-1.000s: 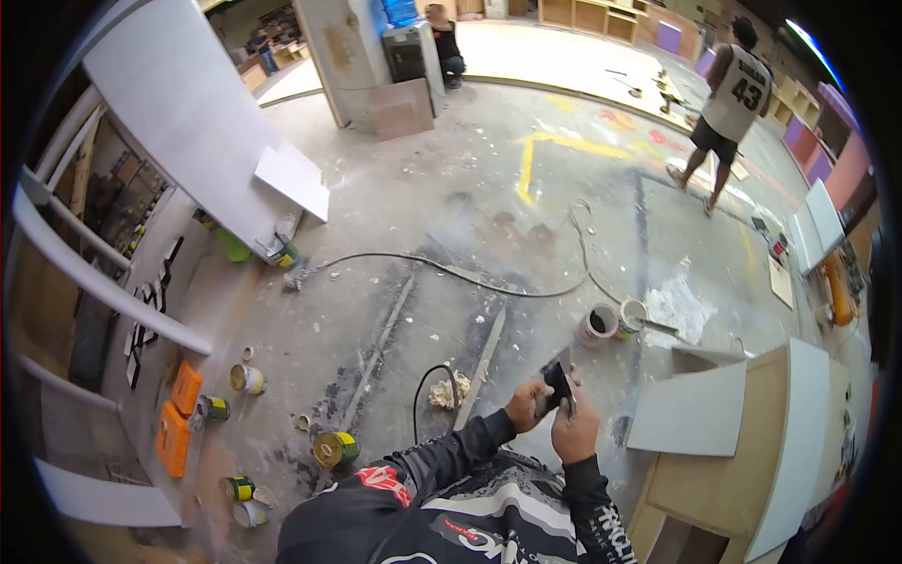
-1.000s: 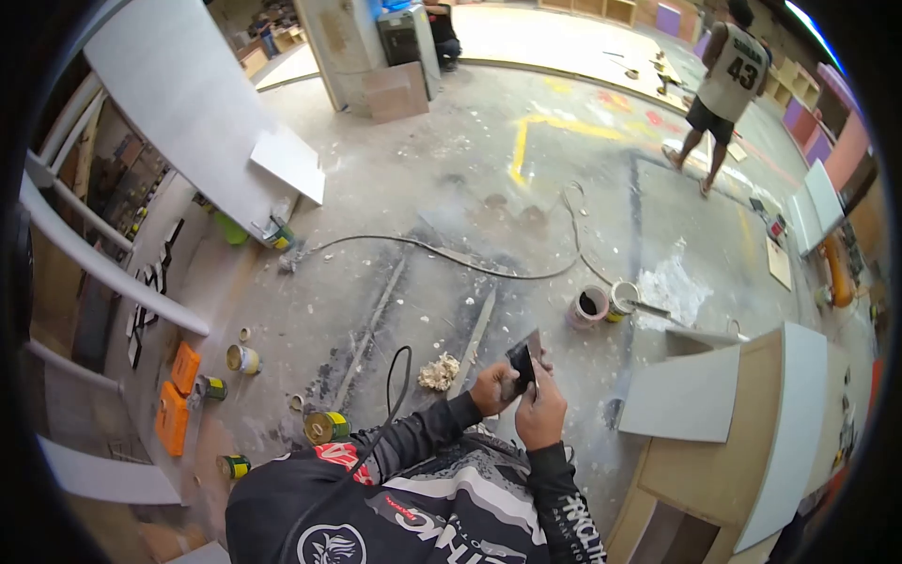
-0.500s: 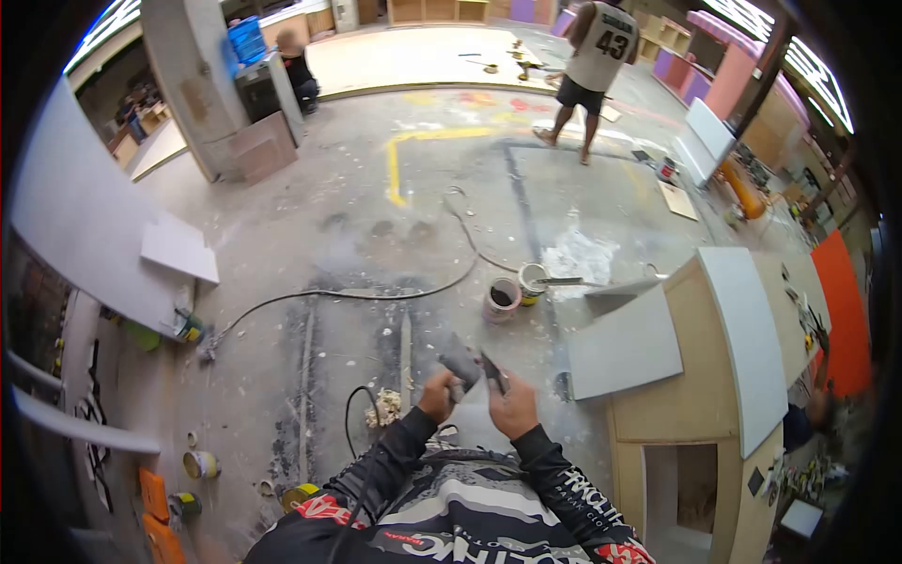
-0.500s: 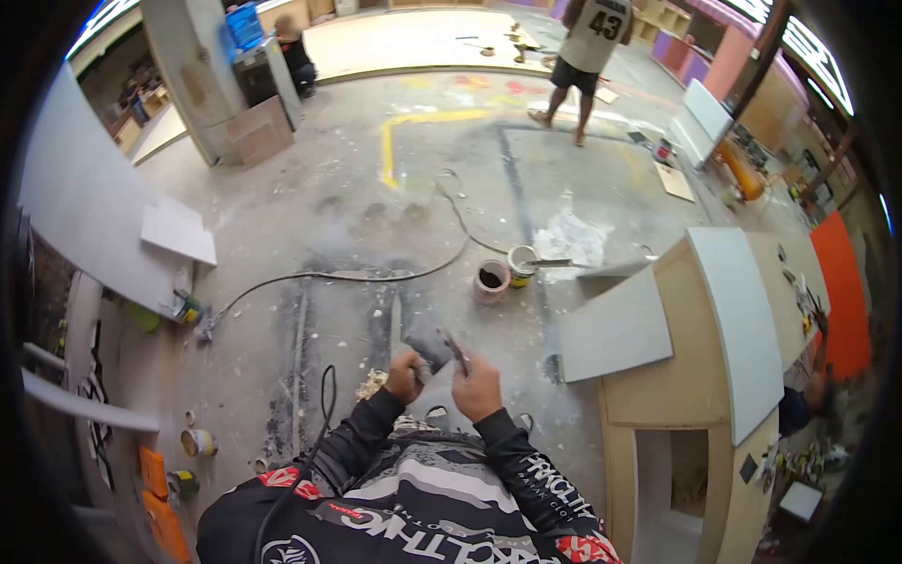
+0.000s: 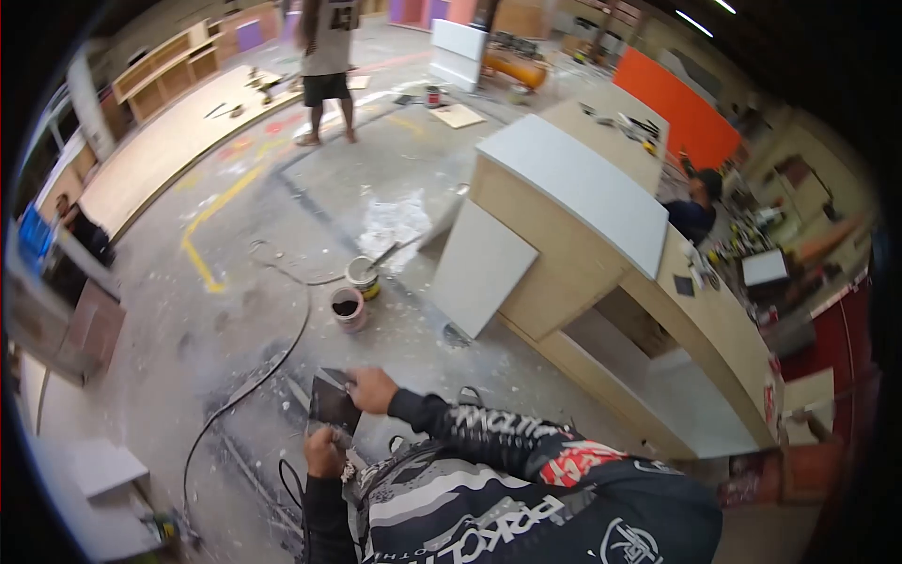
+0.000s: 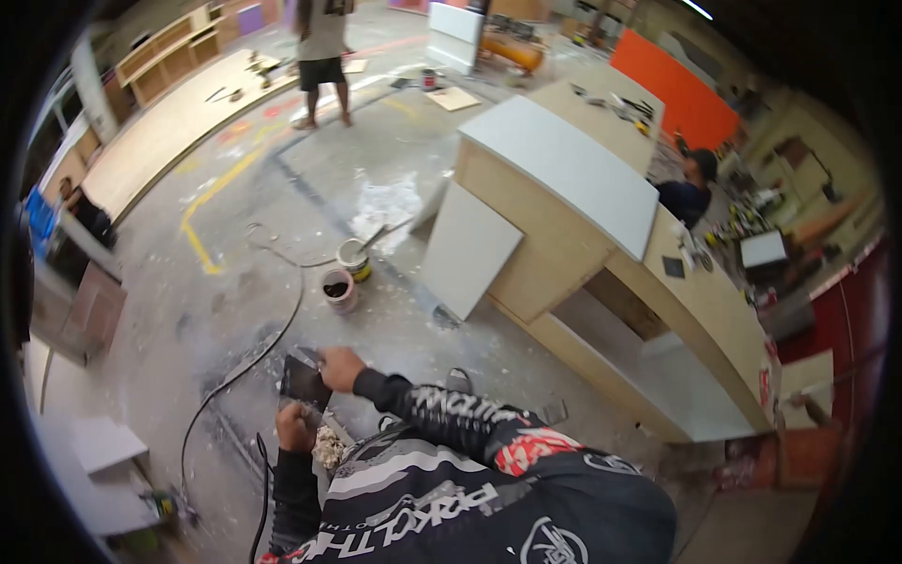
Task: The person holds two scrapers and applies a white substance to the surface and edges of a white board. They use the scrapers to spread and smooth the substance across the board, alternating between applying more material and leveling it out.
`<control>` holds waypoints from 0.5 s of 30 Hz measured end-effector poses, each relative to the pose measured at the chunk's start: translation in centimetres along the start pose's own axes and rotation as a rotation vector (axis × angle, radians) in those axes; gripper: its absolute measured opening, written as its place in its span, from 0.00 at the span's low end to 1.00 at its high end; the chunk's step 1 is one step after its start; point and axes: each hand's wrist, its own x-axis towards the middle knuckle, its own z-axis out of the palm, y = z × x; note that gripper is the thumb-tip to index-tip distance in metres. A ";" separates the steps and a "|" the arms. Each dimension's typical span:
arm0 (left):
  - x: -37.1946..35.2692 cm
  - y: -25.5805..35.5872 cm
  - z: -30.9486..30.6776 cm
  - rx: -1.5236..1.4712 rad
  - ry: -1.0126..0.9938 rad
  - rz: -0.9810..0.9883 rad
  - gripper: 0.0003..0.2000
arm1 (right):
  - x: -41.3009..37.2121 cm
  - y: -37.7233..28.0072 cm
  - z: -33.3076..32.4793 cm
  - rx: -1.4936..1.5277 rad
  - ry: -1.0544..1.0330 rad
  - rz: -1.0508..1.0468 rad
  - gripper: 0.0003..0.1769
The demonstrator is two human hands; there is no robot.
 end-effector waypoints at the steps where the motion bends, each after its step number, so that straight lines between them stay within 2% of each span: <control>1: -0.5 -1.5 -0.5 -0.083 -0.009 -0.089 0.08 | 1.1 1.7 -0.8 -0.076 -0.133 0.203 0.18; 2: -1.0 -3.0 -0.9 -0.163 -0.011 -0.178 0.07 | 0.9 2.2 -2.1 -0.017 0.034 0.246 0.20; 3: -1.1 -6.4 -1.9 0.268 0.035 0.019 0.04 | 0.6 1.7 -3.9 0.054 0.213 0.248 0.24; 5: -0.2 0.5 0.2 -0.410 0.459 -0.281 0.19 | 0.4 2.8 -5.1 0.370 0.392 0.292 0.31; 6: 0.9 5.7 2.4 -0.413 0.464 -0.186 0.19 | 0.2 2.0 -6.2 0.766 0.289 0.532 0.23; 7: 0.6 7.9 3.0 -0.409 0.494 -0.095 0.18 | 0.1 1.1 -7.1 1.156 0.145 0.778 0.18; 8: 0.6 8.5 3.3 -0.281 0.455 -0.040 0.22 | -0.1 3.5 -6.0 1.468 0.018 0.950 0.16; 9: 0.6 9.0 3.9 -0.077 0.361 0.070 0.26 | -0.3 4.2 -5.7 1.792 -0.098 1.010 0.18; 10: 0.6 9.7 4.6 0.125 0.265 0.226 0.30 | -0.3 3.4 -6.5 1.907 -0.169 1.118 0.19; 11: 0.9 10.3 5.0 0.290 0.164 0.381 0.34 | -0.5 3.2 -5.8 1.969 -0.184 1.171 0.19; 12: 1.6 11.6 5.4 0.434 0.083 0.581 0.35 | -1.6 7.3 -3.2 2.274 -0.616 0.779 0.18; 14: 1.2 12.3 6.8 0.479 -0.065 0.609 0.35 | -2.7 7.6 -1.1 1.727 -0.297 0.873 0.19; 15: 1.3 11.6 7.7 0.440 -0.105 0.568 0.34 | -4.4 6.8 1.0 1.723 -0.335 0.882 0.19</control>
